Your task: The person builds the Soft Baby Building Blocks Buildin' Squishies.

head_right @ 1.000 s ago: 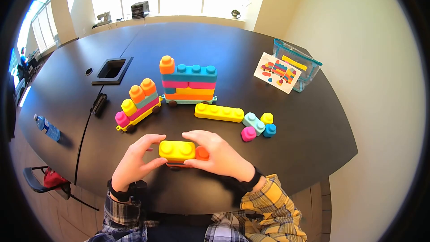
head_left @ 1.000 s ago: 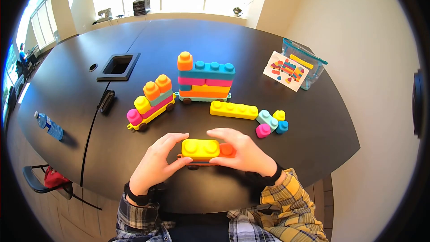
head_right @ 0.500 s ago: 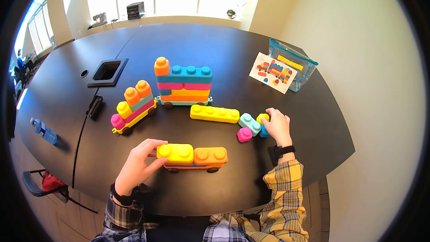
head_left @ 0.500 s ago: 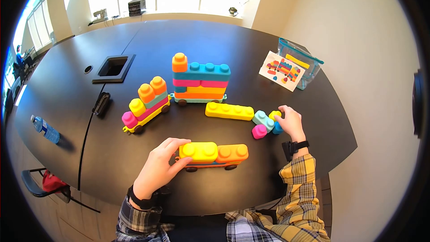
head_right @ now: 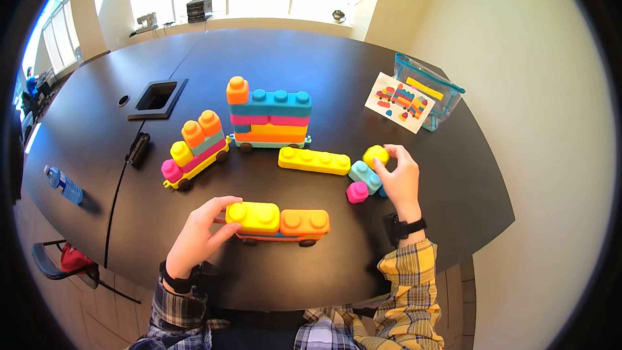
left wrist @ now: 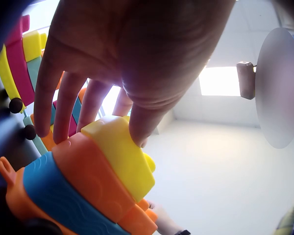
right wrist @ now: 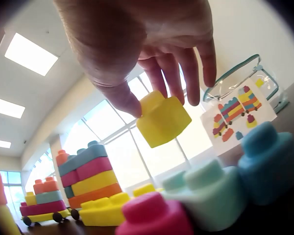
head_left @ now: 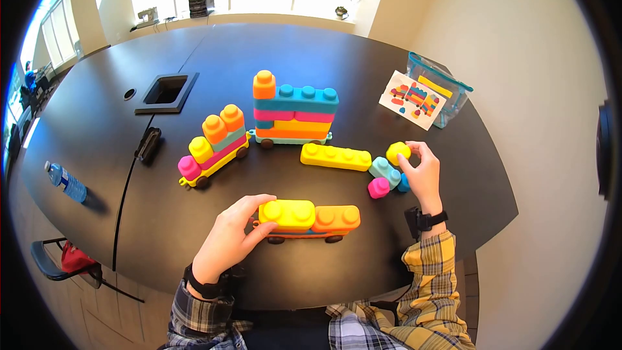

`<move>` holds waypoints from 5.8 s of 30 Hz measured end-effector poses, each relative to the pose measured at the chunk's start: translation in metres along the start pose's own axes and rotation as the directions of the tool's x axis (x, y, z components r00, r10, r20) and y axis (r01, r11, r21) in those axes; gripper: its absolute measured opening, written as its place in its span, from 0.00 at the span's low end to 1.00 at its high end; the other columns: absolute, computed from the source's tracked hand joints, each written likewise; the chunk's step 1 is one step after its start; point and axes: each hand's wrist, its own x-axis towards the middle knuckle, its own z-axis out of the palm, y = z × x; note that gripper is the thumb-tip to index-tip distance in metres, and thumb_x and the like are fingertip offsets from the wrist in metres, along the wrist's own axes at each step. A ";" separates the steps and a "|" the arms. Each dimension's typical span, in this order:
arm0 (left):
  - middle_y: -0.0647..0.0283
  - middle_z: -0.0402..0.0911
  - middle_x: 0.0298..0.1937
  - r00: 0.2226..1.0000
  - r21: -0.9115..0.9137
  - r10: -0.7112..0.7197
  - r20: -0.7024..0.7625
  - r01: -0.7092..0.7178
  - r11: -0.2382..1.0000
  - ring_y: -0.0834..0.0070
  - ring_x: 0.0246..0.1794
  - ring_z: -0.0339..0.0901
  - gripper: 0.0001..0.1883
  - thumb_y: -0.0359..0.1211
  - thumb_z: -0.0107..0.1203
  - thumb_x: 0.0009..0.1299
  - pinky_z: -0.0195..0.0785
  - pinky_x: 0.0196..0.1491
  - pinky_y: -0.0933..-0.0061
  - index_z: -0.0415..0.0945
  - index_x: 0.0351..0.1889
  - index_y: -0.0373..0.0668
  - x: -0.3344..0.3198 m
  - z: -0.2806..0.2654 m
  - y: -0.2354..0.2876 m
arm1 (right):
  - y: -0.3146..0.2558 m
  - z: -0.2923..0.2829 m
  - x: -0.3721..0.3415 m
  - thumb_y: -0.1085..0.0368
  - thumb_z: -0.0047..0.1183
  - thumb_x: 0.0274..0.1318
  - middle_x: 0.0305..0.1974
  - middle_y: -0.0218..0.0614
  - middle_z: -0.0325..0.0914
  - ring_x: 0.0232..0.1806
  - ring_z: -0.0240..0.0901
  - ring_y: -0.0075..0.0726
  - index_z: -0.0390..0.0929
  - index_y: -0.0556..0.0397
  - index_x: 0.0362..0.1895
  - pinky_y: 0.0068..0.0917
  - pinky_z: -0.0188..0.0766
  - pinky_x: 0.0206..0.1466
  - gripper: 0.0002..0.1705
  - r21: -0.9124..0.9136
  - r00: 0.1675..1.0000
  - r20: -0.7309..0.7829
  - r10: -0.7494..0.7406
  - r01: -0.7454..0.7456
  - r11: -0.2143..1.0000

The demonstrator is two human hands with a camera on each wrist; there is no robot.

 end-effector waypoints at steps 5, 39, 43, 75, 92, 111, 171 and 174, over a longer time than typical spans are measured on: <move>0.53 0.84 0.59 1.000 0.002 -0.017 0.002 0.017 1.000 0.60 0.60 0.84 0.23 0.28 0.65 0.73 0.81 0.60 0.64 0.76 0.65 0.38 0.000 0.000 -0.001 | -0.085 -0.003 -0.026 0.68 0.69 0.56 0.41 0.41 0.88 0.44 0.87 0.33 0.81 0.58 0.47 0.29 0.81 0.48 0.16 0.317 0.982 0.178 -0.065 0.005 0.948; 0.53 0.83 0.59 0.998 0.045 -0.045 0.033 0.043 0.998 0.59 0.59 0.84 0.23 0.28 0.65 0.73 0.81 0.59 0.64 0.76 0.65 0.39 0.000 -0.004 0.003 | -0.029 -0.017 -0.022 0.61 0.67 0.61 0.56 0.48 0.84 0.55 0.83 0.55 0.84 0.57 0.55 0.43 0.80 0.59 0.21 -0.070 0.944 0.317 -0.087 0.115 0.991; 0.54 0.83 0.59 0.999 0.044 -0.037 0.030 0.036 0.998 0.60 0.58 0.84 0.23 0.28 0.65 0.73 0.81 0.59 0.64 0.76 0.65 0.39 0.000 -0.003 0.002 | 0.033 -0.028 -0.021 0.62 0.68 0.59 0.56 0.48 0.84 0.56 0.82 0.58 0.84 0.56 0.55 0.43 0.78 0.61 0.21 -0.275 0.941 0.333 0.049 0.047 0.960; 0.55 0.83 0.59 0.999 0.045 -0.038 0.037 0.036 0.998 0.62 0.57 0.84 0.23 0.28 0.65 0.73 0.83 0.55 0.65 0.76 0.66 0.41 0.001 -0.002 0.001 | -0.109 -0.008 -0.054 0.64 0.77 0.53 0.46 0.40 0.89 0.48 0.87 0.40 0.85 0.56 0.47 0.33 0.82 0.56 0.20 0.381 0.870 0.433 -0.237 0.061 0.922; 0.55 0.83 0.60 0.998 0.020 -0.060 0.029 0.060 0.998 0.63 0.58 0.84 0.23 0.28 0.64 0.73 0.83 0.55 0.66 0.75 0.67 0.40 0.000 -0.003 0.000 | -0.093 0.014 -0.076 0.66 0.71 0.61 0.55 0.43 0.86 0.58 0.84 0.40 0.75 0.56 0.52 0.36 0.76 0.66 0.21 0.564 0.850 0.492 -0.188 -0.147 0.813; 0.55 0.83 0.59 0.998 0.058 -0.053 0.019 0.051 0.997 0.62 0.57 0.85 0.24 0.29 0.65 0.73 0.83 0.55 0.65 0.75 0.67 0.42 -0.001 -0.003 0.002 | -0.009 0.073 0.029 0.59 0.69 0.58 0.56 0.39 0.82 0.63 0.78 0.48 0.74 0.46 0.68 0.61 0.64 0.74 0.33 -0.346 0.681 0.731 -0.044 0.425 0.836; 0.56 0.85 0.57 0.994 -0.018 -0.011 -0.108 0.009 1.000 0.62 0.57 0.83 0.22 0.35 0.65 0.74 0.74 0.62 0.63 0.76 0.65 0.41 0.005 0.003 0.009 | -0.110 0.022 -0.085 0.68 0.63 0.66 0.51 0.39 0.80 0.52 0.77 0.34 0.79 0.56 0.59 0.29 0.72 0.59 0.19 0.673 0.944 0.298 -0.143 -0.102 0.732; 0.55 0.85 0.57 0.994 -0.036 -0.032 -0.108 0.028 0.999 0.62 0.57 0.83 0.22 0.34 0.64 0.75 0.74 0.63 0.63 0.76 0.65 0.41 0.005 0.004 0.012 | -0.109 0.022 -0.087 0.67 0.63 0.66 0.51 0.38 0.81 0.52 0.77 0.34 0.79 0.56 0.60 0.30 0.72 0.60 0.19 0.678 0.944 0.305 -0.128 -0.121 0.725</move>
